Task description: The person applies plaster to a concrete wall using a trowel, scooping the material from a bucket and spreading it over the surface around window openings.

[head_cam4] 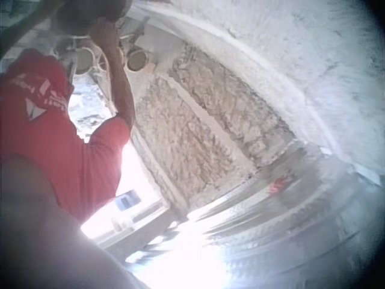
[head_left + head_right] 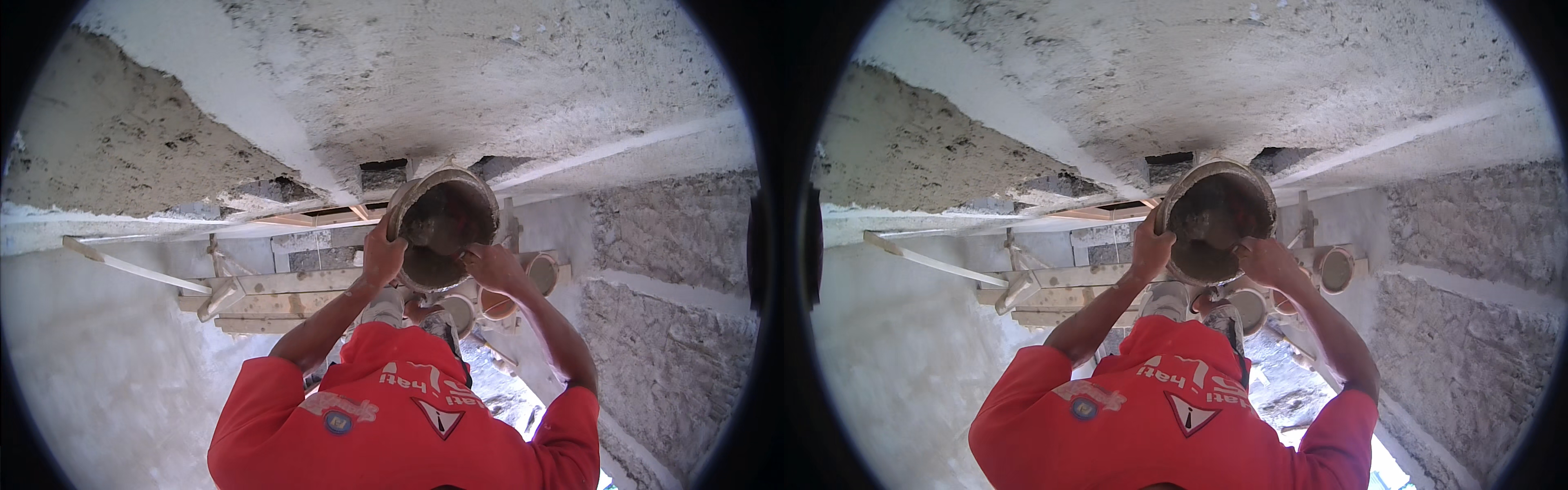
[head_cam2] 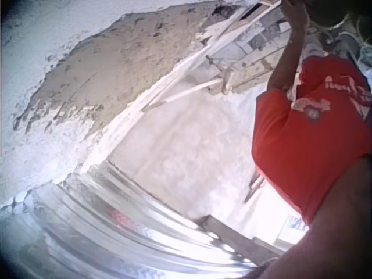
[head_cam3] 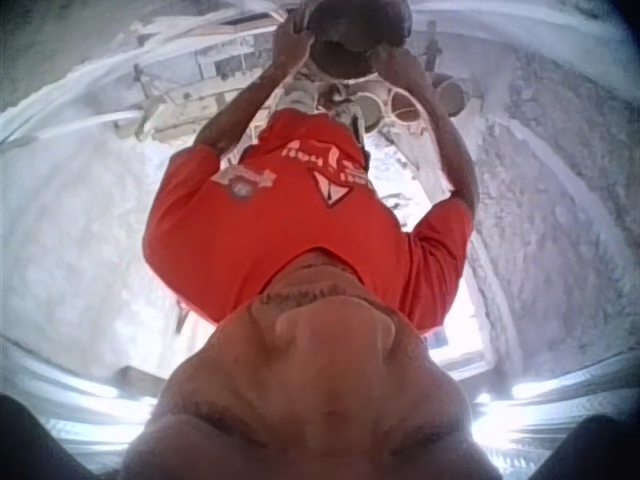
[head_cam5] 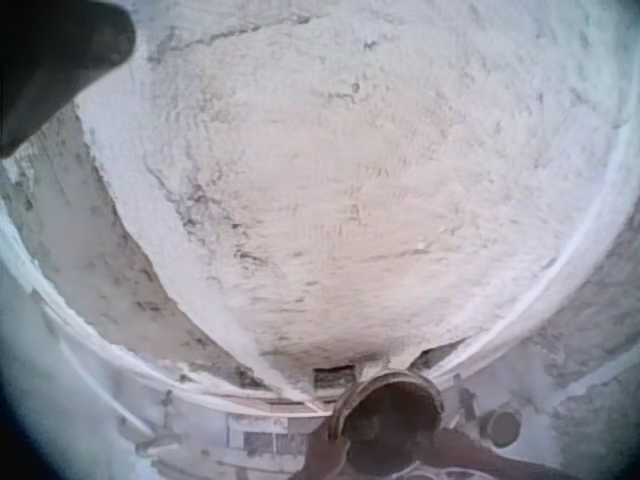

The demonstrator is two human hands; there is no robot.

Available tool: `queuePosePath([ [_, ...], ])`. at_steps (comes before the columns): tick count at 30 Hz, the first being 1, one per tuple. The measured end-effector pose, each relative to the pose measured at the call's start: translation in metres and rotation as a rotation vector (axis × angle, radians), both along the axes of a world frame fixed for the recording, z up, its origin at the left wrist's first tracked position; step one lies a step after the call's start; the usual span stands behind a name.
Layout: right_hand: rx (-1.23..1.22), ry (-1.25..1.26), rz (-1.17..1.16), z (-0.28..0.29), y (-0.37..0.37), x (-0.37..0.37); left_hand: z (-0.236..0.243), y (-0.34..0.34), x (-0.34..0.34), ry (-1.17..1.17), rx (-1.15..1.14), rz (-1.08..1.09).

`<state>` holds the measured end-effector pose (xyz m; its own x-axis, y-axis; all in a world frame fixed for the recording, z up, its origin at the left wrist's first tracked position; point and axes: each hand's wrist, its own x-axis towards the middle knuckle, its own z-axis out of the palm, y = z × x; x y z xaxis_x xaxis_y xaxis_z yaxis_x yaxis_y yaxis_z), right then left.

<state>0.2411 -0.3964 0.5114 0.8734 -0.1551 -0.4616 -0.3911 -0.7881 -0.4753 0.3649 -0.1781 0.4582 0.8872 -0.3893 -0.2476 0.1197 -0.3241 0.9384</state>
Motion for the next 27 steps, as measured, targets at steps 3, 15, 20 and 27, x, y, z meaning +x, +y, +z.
queuePosePath([
  [3, -0.158, 0.025, 0.141, 0.037, 0.001, 0.01, 0.01, -0.001, 0.002, 0.03, -0.034, 0.07],
  [15, -0.481, -0.165, 0.553, 0.02, -0.031, 0.036, 0.028, 0.001, -0.026, -0.012, -0.082, 0.319],
  [20, -0.403, -0.141, 0.632, 0.059, -0.01, 0.072, 0.044, 0.003, -0.035, 0.03, -0.109, 0.403],
  [27, -0.444, 0.018, 1.004, 0.04, -0.001, 0.057, 0.018, 0.023, -0.052, -0.029, -0.052, 0.513],
])
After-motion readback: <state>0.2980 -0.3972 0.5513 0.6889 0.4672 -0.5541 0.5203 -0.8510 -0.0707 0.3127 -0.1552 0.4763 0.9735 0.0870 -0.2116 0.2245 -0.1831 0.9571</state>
